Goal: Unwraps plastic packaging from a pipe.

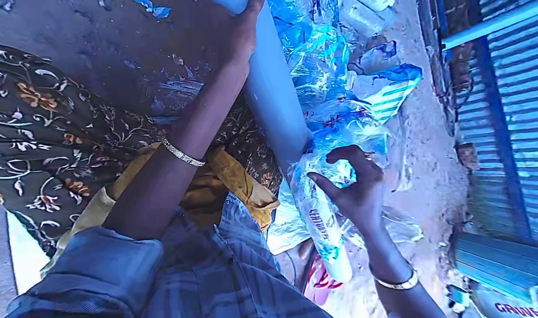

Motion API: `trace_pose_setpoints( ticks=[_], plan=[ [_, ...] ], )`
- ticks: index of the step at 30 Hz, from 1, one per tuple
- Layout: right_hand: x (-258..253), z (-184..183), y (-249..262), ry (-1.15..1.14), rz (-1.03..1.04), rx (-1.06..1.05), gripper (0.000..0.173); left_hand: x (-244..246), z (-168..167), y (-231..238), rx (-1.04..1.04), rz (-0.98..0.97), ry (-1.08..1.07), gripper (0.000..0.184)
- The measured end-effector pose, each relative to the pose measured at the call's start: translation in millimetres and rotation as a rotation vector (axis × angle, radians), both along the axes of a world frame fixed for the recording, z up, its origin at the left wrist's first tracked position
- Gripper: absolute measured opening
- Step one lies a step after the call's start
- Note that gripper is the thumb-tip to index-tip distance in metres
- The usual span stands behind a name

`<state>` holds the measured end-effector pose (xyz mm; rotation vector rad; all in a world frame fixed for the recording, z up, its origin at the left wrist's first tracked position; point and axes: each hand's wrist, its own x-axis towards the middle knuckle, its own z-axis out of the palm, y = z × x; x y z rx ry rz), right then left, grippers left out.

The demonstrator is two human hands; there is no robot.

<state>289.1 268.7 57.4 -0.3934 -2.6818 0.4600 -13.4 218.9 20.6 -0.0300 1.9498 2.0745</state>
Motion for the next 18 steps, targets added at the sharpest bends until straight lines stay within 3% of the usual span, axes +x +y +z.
trace_pose_setpoints(
  ticks=[3,5,7,9,10,12,14,16,18],
  plan=[
    [2.5,-70.7,-50.8,0.081,-0.368,0.201,0.063,8.6,6.0,7.1,-0.134,-0.003,0.061,0.075],
    [0.4,-103.2,-56.9,0.134,-0.541,0.173,0.074,14.2,3.8,9.7,-0.250,-0.027,0.142,0.087],
    [7.6,-117.2,-46.9,0.142,-0.618,0.116,0.083,26.6,-1.3,7.5,-0.426,-0.111,0.378,0.088],
    [20.8,-123.2,-27.2,0.165,-0.546,0.105,0.070,49.7,-0.7,6.9,-0.616,-0.289,0.778,0.078],
    [28.2,-122.4,-15.7,0.173,-0.524,0.084,0.059,62.9,0.3,8.3,-0.610,-0.460,0.936,0.072],
    [35.9,-120.4,12.0,0.241,-0.546,0.016,0.029,80.7,0.9,17.8,-0.541,-0.936,1.127,0.051],
    [37.1,-113.0,32.6,0.228,-0.604,-0.061,0.024,93.0,-2.2,35.1,-0.577,-1.332,1.227,0.046],
    [34.8,-110.9,43.2,0.237,-0.674,-0.178,0.025,104.2,-7.9,44.0,-0.638,-1.381,1.309,0.044],
    [30.4,-107.2,39.7,0.332,-0.715,-0.272,0.032,109.5,-15.5,47.1,-0.676,-1.270,1.354,0.041]
  ],
)
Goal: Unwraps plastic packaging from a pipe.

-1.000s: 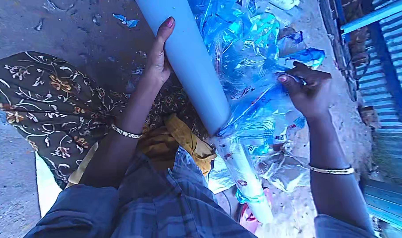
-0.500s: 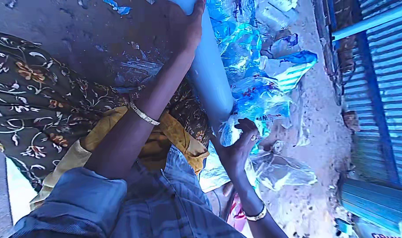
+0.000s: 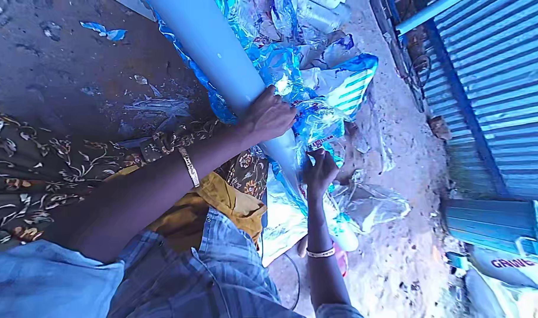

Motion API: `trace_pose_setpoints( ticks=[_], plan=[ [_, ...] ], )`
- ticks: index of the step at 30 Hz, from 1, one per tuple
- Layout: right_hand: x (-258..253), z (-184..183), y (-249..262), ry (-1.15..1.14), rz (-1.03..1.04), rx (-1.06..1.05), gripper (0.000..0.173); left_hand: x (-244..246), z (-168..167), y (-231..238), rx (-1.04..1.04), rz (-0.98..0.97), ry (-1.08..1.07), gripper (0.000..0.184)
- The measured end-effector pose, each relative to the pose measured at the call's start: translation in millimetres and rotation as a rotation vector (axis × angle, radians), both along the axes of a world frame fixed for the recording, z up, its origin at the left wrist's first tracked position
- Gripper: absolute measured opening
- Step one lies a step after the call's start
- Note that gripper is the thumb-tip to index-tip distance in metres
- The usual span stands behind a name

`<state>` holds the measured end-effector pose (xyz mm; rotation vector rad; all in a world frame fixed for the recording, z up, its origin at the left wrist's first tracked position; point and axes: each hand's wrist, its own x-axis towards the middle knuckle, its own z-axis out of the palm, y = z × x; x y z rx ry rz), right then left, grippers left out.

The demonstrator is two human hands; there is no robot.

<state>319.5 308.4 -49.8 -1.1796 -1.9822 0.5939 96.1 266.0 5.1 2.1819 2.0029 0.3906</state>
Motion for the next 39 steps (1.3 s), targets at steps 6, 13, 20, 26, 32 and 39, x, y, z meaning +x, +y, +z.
trace_pose_setpoints(
  ticks=[6,13,20,26,32,39],
  plan=[
    [-39.9,-0.1,-42.6,-0.095,-0.115,0.089,0.049,3.1,12.3,14.7,-0.126,0.106,-0.038,0.036],
    [-45.7,-3.5,-22.7,-0.176,-0.201,0.236,0.019,1.1,10.4,21.4,-0.134,0.066,-0.047,0.036],
    [-27.2,-1.1,1.2,0.137,-0.160,0.104,0.013,-6.1,-10.4,3.8,0.103,-0.068,-0.021,0.039],
    [-32.1,21.4,11.3,0.462,-0.073,-0.273,0.025,-9.8,-26.6,-10.0,0.208,0.032,-0.072,0.036],
    [-4.7,41.1,30.3,0.293,0.156,-0.299,0.020,-7.0,-3.8,2.4,-0.026,0.123,-0.129,0.034],
    [34.2,33.5,3.4,-0.100,0.170,0.067,0.046,-2.7,6.8,24.8,-0.103,0.042,-0.081,0.030]
  ],
)
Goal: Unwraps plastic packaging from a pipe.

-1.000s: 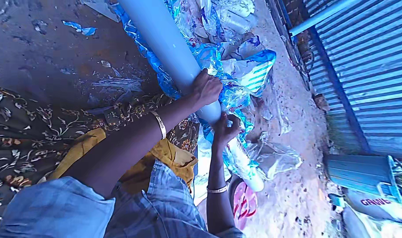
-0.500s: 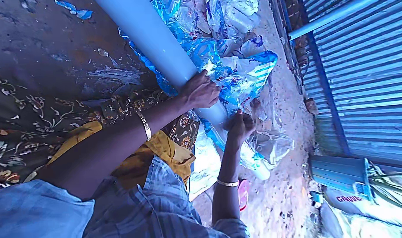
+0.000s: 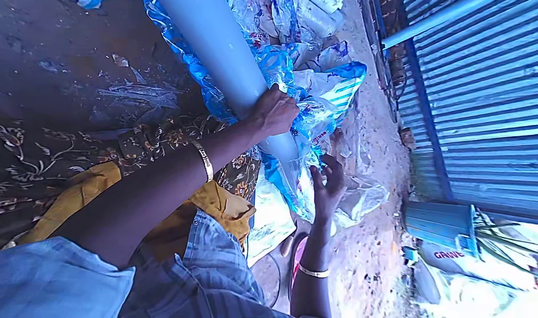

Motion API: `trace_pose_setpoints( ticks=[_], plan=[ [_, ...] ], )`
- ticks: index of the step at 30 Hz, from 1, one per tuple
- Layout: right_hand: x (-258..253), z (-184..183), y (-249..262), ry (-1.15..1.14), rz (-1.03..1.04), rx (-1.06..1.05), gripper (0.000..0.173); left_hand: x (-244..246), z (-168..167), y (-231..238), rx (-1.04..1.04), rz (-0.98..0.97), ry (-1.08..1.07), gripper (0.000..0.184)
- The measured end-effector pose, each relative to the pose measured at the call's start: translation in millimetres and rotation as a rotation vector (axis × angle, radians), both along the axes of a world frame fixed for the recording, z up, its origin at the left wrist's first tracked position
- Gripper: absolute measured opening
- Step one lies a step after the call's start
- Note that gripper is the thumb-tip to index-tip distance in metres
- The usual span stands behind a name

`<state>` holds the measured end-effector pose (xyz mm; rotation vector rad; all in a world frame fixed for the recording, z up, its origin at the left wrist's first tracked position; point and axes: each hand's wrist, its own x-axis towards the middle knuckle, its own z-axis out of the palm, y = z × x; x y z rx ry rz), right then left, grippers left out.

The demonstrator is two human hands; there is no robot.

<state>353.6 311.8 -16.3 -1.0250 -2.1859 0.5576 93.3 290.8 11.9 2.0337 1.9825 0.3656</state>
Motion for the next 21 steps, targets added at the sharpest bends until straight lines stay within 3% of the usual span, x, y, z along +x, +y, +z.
trace_pose_setpoints(
  ticks=[3,8,11,12,15,16,19,21],
  plan=[
    [19.7,-18.4,-2.5,-0.228,-0.001,-0.124,0.075,0.0,-1.3,5.7,0.006,-0.019,0.015,0.030],
    [5.2,-31.5,-21.6,-0.220,-0.033,-0.015,0.056,0.6,-2.2,7.8,-0.013,0.004,0.025,0.029],
    [-16.6,-29.8,-29.2,-0.232,-0.100,0.016,0.056,1.7,-1.9,5.8,-0.002,0.002,0.021,0.030],
    [-19.5,-30.4,-28.4,-0.247,-0.104,0.008,0.058,1.2,-7.7,1.5,0.087,-0.013,0.010,0.031],
    [-12.3,-39.1,-16.5,-0.180,-0.003,-0.028,0.063,-0.6,-43.3,-10.5,0.659,-0.209,0.019,0.025],
    [-7.5,-43.0,-7.8,-0.143,0.042,-0.055,0.065,0.0,-45.6,-15.0,0.701,-0.327,0.019,0.020],
    [3.5,-50.3,9.2,-0.097,0.090,-0.165,0.068,12.4,-34.5,-25.3,0.486,-0.641,0.023,0.019],
    [5.1,-51.3,10.5,-0.078,0.096,-0.176,0.069,18.1,-22.6,-20.0,0.334,-0.739,0.086,0.018]
  ],
)
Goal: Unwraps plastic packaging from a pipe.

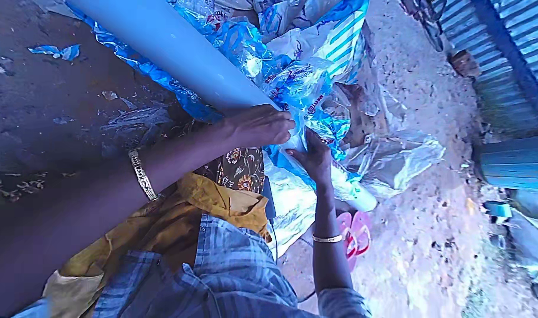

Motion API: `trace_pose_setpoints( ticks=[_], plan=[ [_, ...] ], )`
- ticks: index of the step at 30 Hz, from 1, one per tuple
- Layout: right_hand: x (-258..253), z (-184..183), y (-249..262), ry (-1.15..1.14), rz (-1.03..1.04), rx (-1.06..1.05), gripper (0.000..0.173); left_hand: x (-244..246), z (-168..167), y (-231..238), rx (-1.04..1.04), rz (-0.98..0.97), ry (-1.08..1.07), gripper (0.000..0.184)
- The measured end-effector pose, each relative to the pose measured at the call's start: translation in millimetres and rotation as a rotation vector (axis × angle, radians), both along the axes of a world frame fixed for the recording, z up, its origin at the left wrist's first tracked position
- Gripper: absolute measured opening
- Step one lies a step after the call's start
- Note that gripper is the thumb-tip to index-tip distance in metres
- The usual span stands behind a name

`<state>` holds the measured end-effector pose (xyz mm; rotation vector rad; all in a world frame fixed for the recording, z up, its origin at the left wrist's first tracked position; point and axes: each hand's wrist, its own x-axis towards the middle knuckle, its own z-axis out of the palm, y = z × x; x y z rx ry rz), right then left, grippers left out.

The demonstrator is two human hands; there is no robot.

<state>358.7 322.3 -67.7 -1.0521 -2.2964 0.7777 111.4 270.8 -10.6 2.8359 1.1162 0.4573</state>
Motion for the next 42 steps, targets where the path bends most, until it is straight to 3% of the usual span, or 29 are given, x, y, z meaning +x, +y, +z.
trace_pose_setpoints(
  ticks=[4,9,12,18,21,23,26,28,30,35,42],
  plan=[
    [-1.0,-3.2,6.1,0.049,0.022,0.012,0.071,12.8,23.8,15.4,-0.018,-0.072,0.296,0.019],
    [0.4,-3.5,8.1,0.042,0.027,-0.003,0.071,29.9,30.8,23.6,-0.021,-0.166,0.373,0.025],
    [-0.5,-3.3,10.3,0.046,0.034,-0.006,0.069,42.4,37.8,22.4,-0.040,-0.152,0.500,0.022],
    [-2.6,-4.7,13.7,0.045,0.038,0.004,0.064,54.1,46.2,19.5,-0.128,-0.123,0.525,0.028],
    [-3.5,-1.6,13.8,0.022,0.031,-0.021,0.067,45.0,25.5,18.7,-0.005,-0.031,0.390,0.023],
    [-3.1,-1.5,13.7,0.064,0.020,-0.032,0.067,33.0,2.5,24.3,0.098,0.099,0.106,0.016],
    [-0.1,-11.9,7.4,0.270,-0.026,0.058,0.041,20.2,-22.3,31.4,0.108,0.272,-0.197,0.018],
    [-3.0,-17.1,2.2,0.364,-0.029,0.279,0.021,20.0,-24.5,31.2,0.084,0.315,-0.191,0.022],
    [-8.1,-8.6,0.4,0.310,0.053,0.439,0.011,21.3,-22.6,31.9,0.045,0.325,-0.181,0.024],
    [-15.3,17.8,24.8,-0.010,0.427,0.644,0.014,21.0,-17.6,33.5,-0.071,0.335,-0.202,0.026],
    [-32.2,62.1,54.1,-0.307,0.853,0.639,0.011,16.5,-15.2,35.5,-0.159,0.340,-0.295,0.025]
  ],
)
